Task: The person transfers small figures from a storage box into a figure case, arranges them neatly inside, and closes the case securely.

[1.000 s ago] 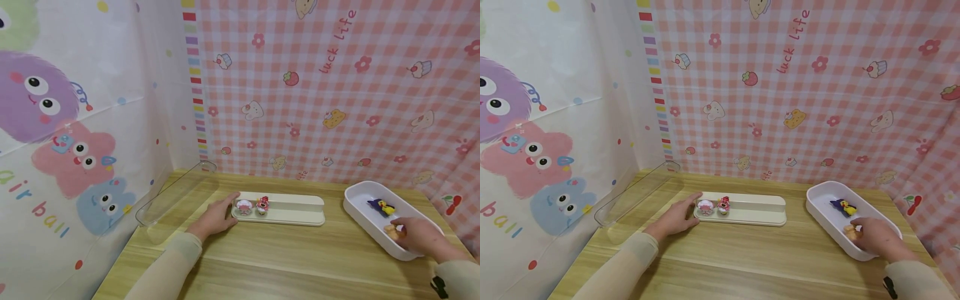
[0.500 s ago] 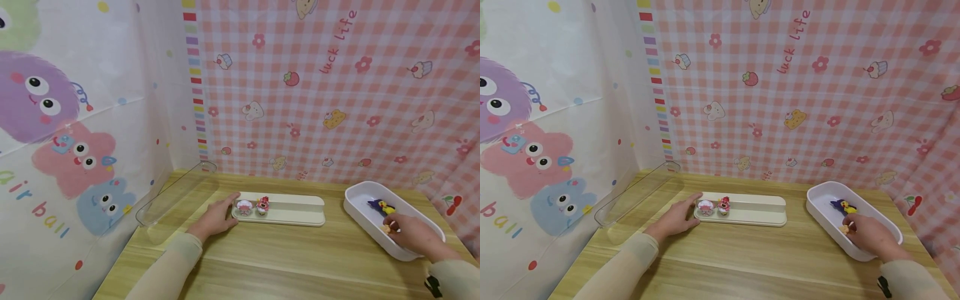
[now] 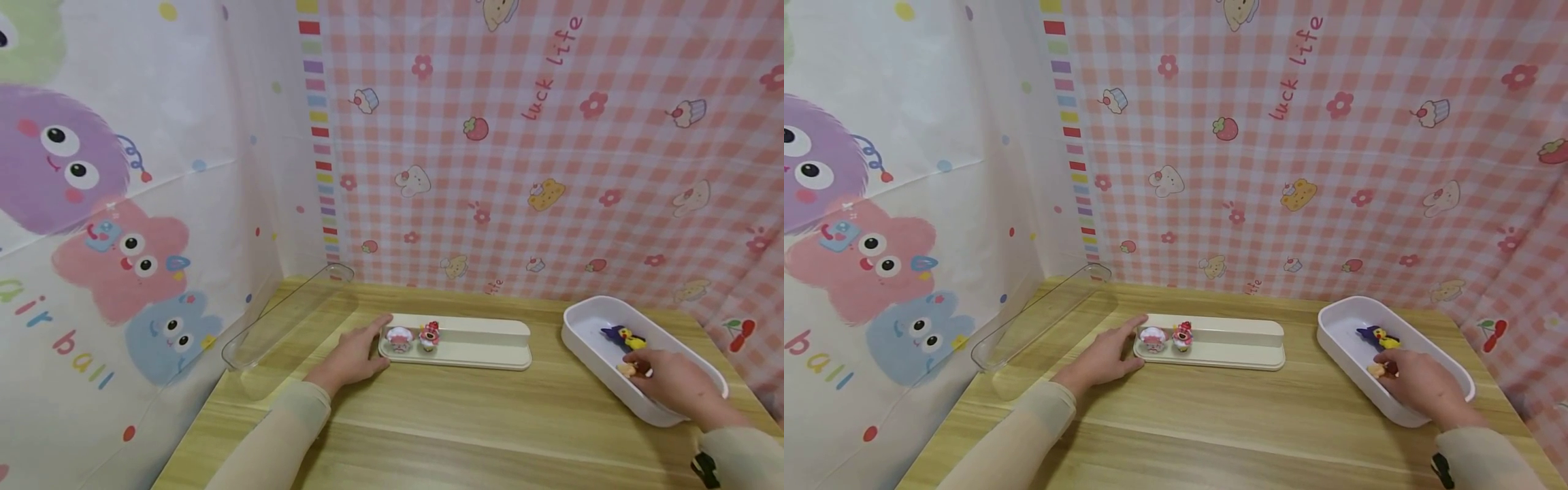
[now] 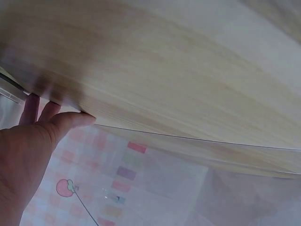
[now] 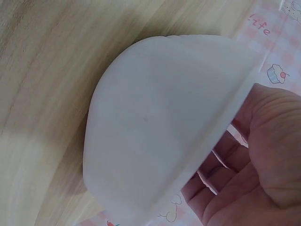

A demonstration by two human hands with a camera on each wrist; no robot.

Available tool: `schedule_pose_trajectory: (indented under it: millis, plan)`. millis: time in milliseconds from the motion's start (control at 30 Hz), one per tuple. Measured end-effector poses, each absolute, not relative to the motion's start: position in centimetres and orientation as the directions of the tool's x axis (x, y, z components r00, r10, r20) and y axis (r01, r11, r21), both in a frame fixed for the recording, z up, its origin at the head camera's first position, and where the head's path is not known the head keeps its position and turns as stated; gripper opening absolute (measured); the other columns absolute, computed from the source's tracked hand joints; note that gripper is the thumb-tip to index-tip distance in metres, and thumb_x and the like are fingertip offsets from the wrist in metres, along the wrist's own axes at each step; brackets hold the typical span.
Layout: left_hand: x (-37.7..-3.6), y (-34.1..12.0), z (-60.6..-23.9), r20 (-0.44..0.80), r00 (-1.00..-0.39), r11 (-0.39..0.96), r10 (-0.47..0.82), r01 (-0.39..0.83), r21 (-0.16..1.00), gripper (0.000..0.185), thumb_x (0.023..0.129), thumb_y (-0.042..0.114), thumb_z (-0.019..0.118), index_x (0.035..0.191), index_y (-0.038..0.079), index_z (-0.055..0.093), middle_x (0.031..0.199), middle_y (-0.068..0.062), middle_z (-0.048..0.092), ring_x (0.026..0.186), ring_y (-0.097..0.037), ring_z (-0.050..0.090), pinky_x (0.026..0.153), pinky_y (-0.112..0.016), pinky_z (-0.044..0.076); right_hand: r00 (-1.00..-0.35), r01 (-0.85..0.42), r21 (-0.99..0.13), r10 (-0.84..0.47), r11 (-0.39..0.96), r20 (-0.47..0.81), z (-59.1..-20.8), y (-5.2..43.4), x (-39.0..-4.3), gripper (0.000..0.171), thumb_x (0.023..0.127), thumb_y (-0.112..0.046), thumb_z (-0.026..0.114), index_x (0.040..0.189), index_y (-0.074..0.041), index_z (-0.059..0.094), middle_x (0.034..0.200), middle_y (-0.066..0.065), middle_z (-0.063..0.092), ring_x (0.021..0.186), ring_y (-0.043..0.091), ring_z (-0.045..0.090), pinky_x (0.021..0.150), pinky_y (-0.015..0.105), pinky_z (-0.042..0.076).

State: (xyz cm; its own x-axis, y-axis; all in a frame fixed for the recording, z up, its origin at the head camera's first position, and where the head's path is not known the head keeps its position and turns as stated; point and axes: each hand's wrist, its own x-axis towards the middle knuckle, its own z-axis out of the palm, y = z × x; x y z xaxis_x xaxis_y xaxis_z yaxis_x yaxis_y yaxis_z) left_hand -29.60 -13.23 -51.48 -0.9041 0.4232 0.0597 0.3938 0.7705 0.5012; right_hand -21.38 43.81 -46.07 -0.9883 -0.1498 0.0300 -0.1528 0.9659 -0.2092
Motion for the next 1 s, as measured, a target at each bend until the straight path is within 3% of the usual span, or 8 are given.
schedule_pose_trajectory:
  millis: [233, 400, 667, 867, 1000]
  plan:
    - [-29.5, -13.2, -51.5, 0.067, -0.905, 0.773, 0.419, 0.395, 0.497, 0.09, 0.096, 0.033, 0.081, 0.17, 0.029, 0.029, 0.16, -0.012, 0.057, 0.148, -0.044, 0.052, 0.127, -0.069, 0.029, -0.99, -0.137, -0.228, -0.125, 0.964, 0.063, -46.0, 44.1, -21.3, 0.031, 0.088, -0.019, 0.085, 0.106, 0.004, 0.075, 0.089, 0.009, 0.074, 0.079, 0.018, 0.064, 0.069, 0.04, 0.054]
    - [-29.4, -13.2, -51.5, 0.074, -0.904, 0.77, 0.42, 0.399, 0.498, 0.089, 0.096, 0.033, 0.081, 0.169, 0.028, 0.03, 0.16, -0.012, 0.057, 0.147, -0.045, 0.052, 0.126, -0.069, 0.03, -0.996, -0.077, -0.28, -0.064, 0.957, 0.053, -45.7, 44.6, -21.4, 0.045, 0.091, -0.032, 0.085, 0.107, 0.007, 0.068, 0.09, 0.011, 0.068, 0.079, 0.021, 0.059, 0.069, 0.036, 0.049]
    - [-29.4, -13.2, -51.4, 0.056, -0.908, 0.777, 0.416, 0.387, 0.496, 0.091, 0.096, 0.033, 0.081, 0.17, 0.03, 0.028, 0.161, -0.013, 0.056, 0.149, -0.044, 0.051, 0.126, -0.068, 0.028, -0.998, 0.06, -0.395, 0.058, 0.917, -0.018, -45.8, 45.6, -21.3, 0.069, 0.101, -0.044, 0.074, 0.123, 0.019, 0.056, 0.106, 0.035, 0.068, 0.092, 0.04, 0.068, 0.074, 0.048, 0.058]
    - [-29.4, -13.2, -51.4, 0.071, -0.905, 0.771, 0.419, 0.396, 0.499, 0.091, 0.096, 0.032, 0.082, 0.17, 0.028, 0.029, 0.159, -0.015, 0.058, 0.147, -0.045, 0.052, 0.125, -0.07, 0.03, -0.983, 0.181, -0.443, 0.149, 0.878, -0.104, -45.3, 46.4, -21.3, 0.074, 0.101, -0.05, 0.069, 0.13, 0.016, 0.051, 0.116, 0.038, 0.061, 0.095, 0.04, 0.063, 0.072, 0.037, 0.052]
    - [-29.4, -13.2, -51.4, 0.079, -0.904, 0.767, 0.42, 0.4, 0.502, 0.091, 0.095, 0.031, 0.082, 0.169, 0.026, 0.03, 0.158, -0.015, 0.059, 0.146, -0.044, 0.053, 0.123, -0.07, 0.031, -0.972, 0.229, -0.466, 0.173, 0.854, -0.16, -45.1, 46.4, -21.4, 0.075, 0.1, -0.05, 0.068, 0.132, 0.015, 0.049, 0.121, 0.041, 0.059, 0.1, 0.042, 0.062, 0.075, 0.039, 0.052]
